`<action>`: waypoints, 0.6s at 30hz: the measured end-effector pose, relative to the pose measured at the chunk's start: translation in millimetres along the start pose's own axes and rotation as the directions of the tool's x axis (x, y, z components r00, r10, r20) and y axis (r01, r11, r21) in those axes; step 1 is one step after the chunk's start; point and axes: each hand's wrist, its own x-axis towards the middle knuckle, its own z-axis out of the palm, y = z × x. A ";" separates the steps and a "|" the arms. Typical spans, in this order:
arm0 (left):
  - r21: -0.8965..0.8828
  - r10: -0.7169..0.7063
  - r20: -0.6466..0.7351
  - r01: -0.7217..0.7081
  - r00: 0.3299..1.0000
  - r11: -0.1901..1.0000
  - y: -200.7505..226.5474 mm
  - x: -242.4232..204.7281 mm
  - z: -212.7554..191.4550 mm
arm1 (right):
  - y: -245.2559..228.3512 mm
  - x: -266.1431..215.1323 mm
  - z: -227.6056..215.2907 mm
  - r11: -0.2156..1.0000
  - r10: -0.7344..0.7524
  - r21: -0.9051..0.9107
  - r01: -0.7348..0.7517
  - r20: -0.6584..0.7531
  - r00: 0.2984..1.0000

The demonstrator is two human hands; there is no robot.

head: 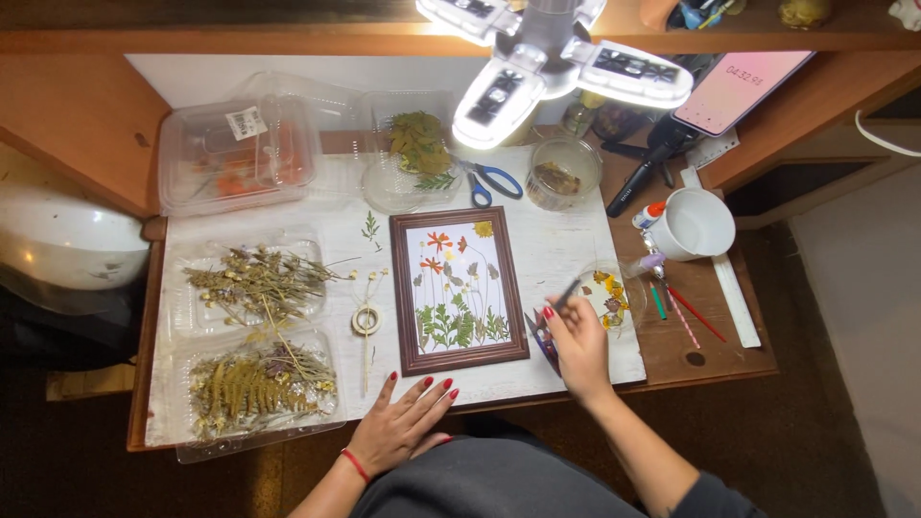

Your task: Arranging dried flowers in a picture frame.

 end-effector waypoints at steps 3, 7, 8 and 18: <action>-0.025 -0.037 -0.019 0.036 0.999 0.999 0.0 -21.1 -4.6 | 30.6 -43.4 -18.2 0.998 0.066 -0.008 -0.066 -0.045 0.997; -0.011 -0.050 -0.043 0.050 0.998 0.999 -1.9 -19.6 -2.3 | 37.6 -75.2 -14.7 0.992 0.123 -0.010 -0.123 -0.055 0.991; 0.002 -0.029 -0.021 0.029 0.999 1.000 -1.9 -17.0 -2.3 | 39.9 -80.4 -13.8 0.988 0.151 -0.003 -0.152 -0.075 0.986; 0.023 -0.023 0.053 0.021 0.998 1.000 -2.7 -2.9 14.6 | 32.1 -46.1 4.1 0.993 0.120 0.031 -0.118 -0.056 0.991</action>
